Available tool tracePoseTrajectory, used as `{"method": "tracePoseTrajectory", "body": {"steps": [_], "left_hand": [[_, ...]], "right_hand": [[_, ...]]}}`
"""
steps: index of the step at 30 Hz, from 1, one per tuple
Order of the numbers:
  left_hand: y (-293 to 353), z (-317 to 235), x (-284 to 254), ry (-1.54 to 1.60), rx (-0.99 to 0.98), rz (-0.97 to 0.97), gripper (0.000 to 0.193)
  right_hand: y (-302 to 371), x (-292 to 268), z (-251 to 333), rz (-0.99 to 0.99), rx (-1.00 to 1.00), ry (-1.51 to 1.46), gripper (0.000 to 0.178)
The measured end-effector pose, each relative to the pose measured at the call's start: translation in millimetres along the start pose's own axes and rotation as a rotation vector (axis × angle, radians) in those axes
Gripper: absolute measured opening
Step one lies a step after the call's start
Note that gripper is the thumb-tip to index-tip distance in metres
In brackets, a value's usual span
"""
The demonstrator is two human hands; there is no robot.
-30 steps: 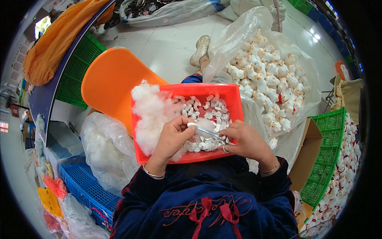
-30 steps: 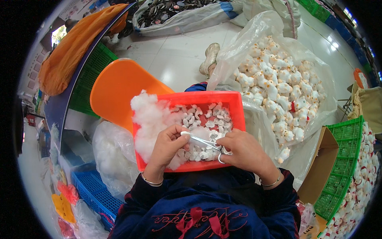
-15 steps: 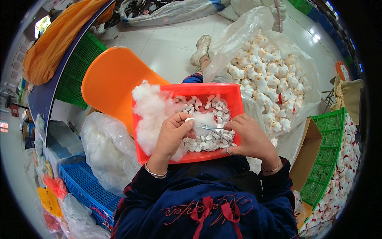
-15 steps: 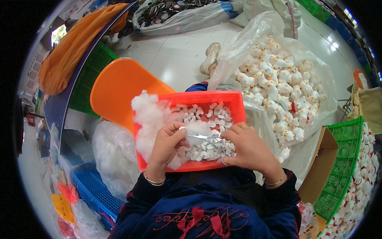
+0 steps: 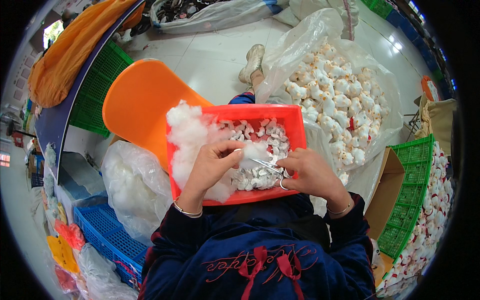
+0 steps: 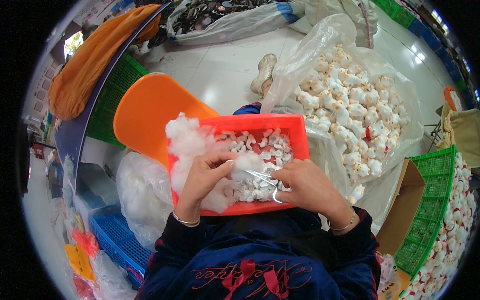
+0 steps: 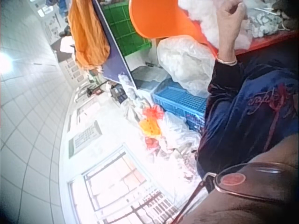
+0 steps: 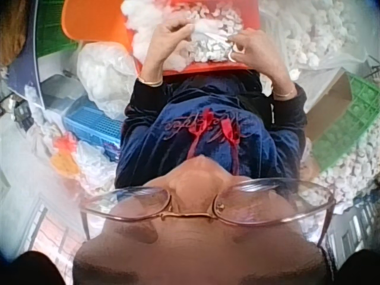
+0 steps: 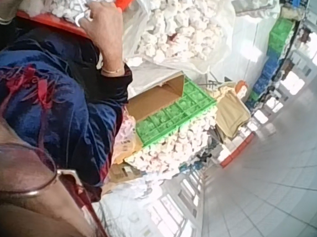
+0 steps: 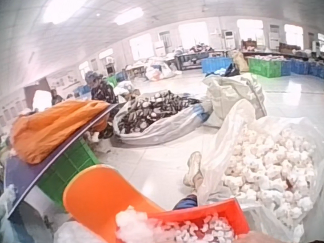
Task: The person sits on a chair and uses scissors to trim white cotton pieces in a red tray on their lap. They repeatedly pick up cotton, cut it, and place the trimmed pieces back into the tray.
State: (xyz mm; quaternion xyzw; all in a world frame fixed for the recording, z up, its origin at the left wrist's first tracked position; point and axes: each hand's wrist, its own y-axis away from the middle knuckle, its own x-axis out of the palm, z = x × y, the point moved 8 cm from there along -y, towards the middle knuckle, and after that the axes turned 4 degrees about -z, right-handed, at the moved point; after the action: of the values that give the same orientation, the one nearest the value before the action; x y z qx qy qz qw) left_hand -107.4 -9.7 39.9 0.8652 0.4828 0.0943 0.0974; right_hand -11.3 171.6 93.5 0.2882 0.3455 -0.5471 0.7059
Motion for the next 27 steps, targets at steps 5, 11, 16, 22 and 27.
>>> {"method": "tracePoseTrajectory", "body": {"steps": [5,11,16,22,27], "left_hand": [[-1,0,6,-0.099,0.005,0.104,0.016],[-5,20,-6,0.321,-0.096,0.025,0.014],[-5,20,-3,0.264,-0.058,-0.036,0.015],[-2,9,0,0.135,-0.029,-0.039,0.018],[-2,7,7,0.089,-0.037,0.015,0.018]], "right_hand": [[1,0,-6,0.063,0.061,-0.013,0.039],[13,-40,-11,-0.107,0.076,0.066,0.058],[5,-23,1,-0.120,-0.014,0.099,0.053],[1,-17,-4,-0.012,0.061,0.153,0.038],[-8,-12,2,0.044,0.017,0.152,0.037]]}}
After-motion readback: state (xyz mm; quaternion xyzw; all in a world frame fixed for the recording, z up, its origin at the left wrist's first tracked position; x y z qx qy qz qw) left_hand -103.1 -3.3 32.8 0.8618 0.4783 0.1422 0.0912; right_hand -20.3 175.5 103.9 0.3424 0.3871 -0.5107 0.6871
